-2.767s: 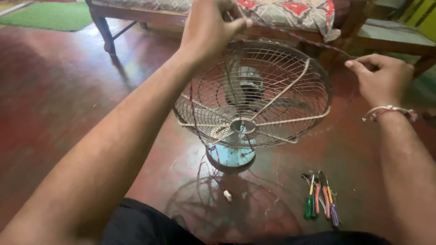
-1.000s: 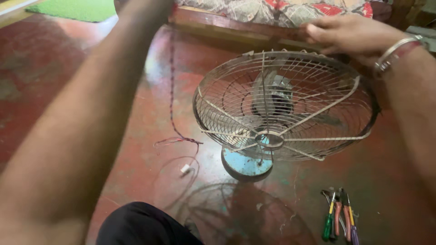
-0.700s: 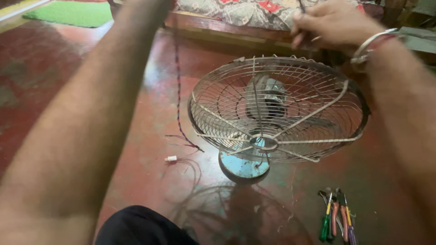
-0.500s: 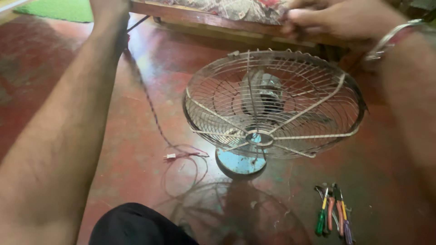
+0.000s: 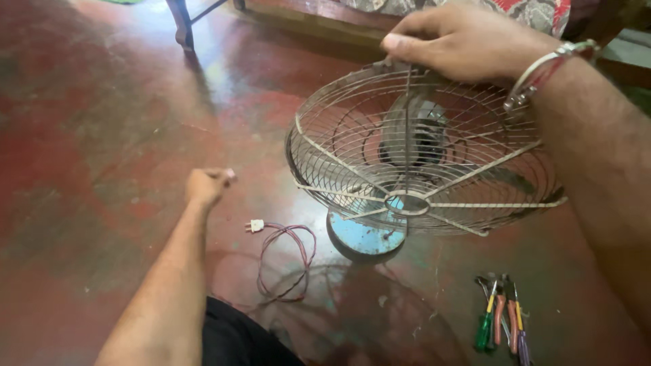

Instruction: The person assembles a standing fan by attaching the front wire cage to the fan head, aligning it with the blades, and securing it. They then handle the power cord and plug, positioning the fan upright on the floor.

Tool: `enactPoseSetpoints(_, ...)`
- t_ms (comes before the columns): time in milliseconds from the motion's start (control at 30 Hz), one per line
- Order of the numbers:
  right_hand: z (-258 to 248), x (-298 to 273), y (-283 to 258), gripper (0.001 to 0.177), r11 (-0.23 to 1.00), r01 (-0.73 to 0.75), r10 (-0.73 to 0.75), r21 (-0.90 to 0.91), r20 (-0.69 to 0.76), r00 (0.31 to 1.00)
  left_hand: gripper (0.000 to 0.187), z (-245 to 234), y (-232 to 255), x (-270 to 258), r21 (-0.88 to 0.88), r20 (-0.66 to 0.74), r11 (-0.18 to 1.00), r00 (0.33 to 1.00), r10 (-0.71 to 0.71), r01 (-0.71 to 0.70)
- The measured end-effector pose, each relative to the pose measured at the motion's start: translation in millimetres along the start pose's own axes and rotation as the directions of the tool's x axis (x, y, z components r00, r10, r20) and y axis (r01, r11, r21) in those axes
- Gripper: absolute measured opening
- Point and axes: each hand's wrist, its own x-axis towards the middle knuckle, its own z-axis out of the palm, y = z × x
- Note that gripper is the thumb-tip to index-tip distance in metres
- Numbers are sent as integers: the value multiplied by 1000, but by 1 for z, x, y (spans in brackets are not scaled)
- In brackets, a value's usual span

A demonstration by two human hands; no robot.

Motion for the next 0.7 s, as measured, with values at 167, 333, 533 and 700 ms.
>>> enactPoseSetpoints(167,15,-24,13,63,870,-440,401,-222,-202,894,27,59,-12,-33,418,365,903,929,-65,-101)
enactPoseSetpoints(333,36,-66,25,41,971,24,-154,-238,-549,822,14,136,8,-76,408,643,844,766,5,-348)
enactPoseSetpoints(533,42,-93,43,40,955,-36,-131,-294,-528,839,18,148,25,-90,402,493,836,857,147,-374)
enactPoseSetpoints(700,42,-98,55,40,922,38,-257,-386,-534,805,20,112,26,-68,398,241,909,970,24,-122)
